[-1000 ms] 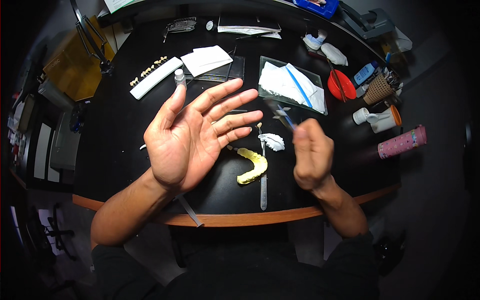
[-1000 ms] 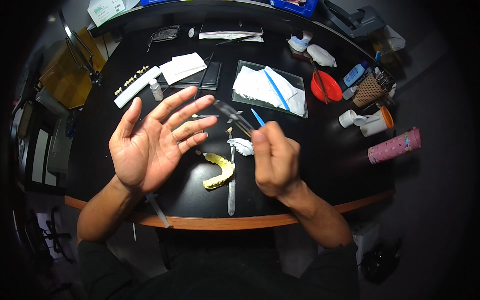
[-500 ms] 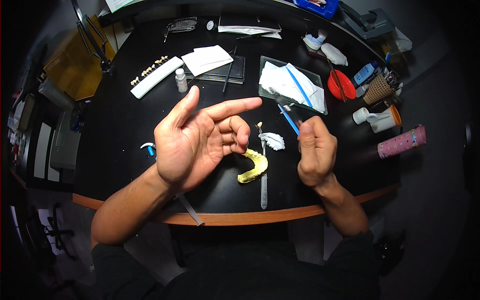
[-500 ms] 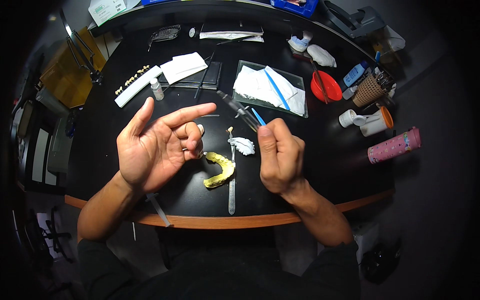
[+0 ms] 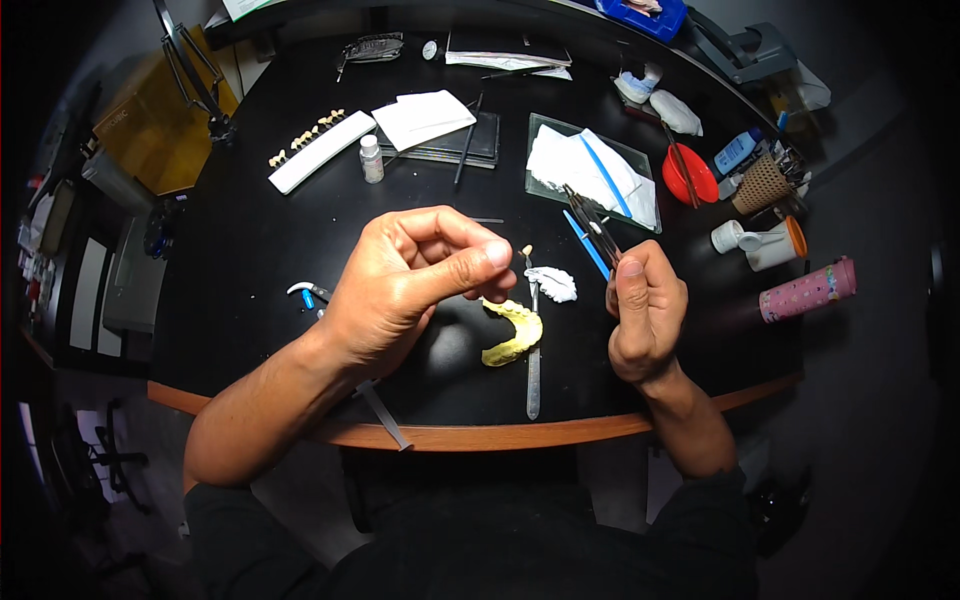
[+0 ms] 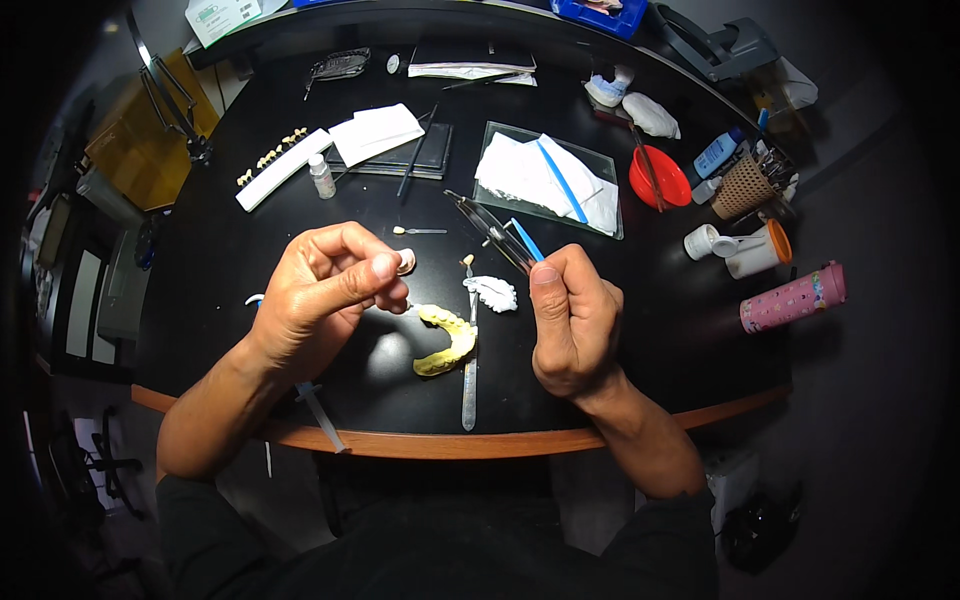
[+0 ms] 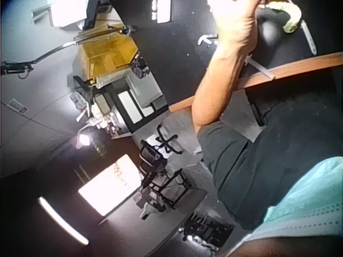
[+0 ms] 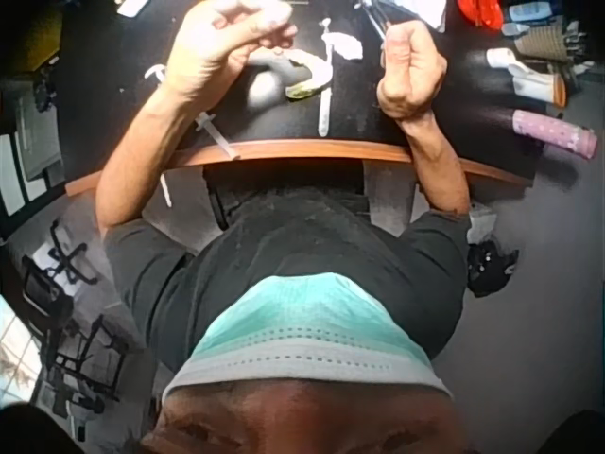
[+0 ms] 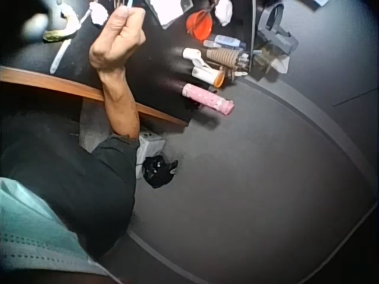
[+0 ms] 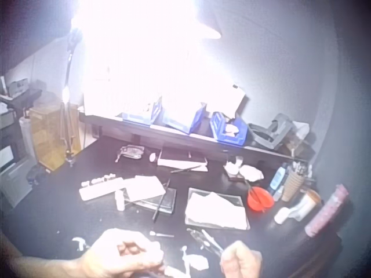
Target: The person uses pliers to bend a thin metal wire and fits it onto a dental model on a laboratory bench.
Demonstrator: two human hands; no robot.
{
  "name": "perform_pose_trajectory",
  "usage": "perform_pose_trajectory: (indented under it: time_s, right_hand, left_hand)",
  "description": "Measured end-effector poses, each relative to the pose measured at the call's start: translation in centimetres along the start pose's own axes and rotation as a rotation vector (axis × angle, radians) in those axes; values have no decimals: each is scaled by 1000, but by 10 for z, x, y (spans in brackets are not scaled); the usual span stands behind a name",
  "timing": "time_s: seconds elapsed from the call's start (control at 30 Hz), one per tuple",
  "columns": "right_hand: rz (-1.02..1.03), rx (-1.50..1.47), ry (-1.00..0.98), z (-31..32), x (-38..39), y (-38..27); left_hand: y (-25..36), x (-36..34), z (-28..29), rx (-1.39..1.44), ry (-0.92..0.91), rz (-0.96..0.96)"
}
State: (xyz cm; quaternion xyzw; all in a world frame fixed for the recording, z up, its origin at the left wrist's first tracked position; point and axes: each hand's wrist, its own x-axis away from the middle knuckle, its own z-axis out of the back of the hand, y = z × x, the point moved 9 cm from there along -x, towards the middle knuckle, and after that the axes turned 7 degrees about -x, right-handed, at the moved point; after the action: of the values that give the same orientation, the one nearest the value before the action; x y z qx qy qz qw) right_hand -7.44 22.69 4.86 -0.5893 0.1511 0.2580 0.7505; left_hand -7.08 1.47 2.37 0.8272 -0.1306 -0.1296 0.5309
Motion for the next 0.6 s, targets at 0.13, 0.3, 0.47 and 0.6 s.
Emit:
perform_pose_trajectory:
  time_s: [0.13,0.3,0.47,0.6]
  right_hand:
    - [24,-12,3,0,0,-3]
    - [23,1,-29,-3,0,-4]
    - [20,6,-56,-6,1,-5]
    - [30,24,-82,-9,0,-10]
  left_hand:
    - [3,-1,0,-56,18,-25]
    - [2,-2,3,-45,55,-27]
    - [7,-3,3,-66,58,-76]
    - [9,-4,5,-119,72,-105]
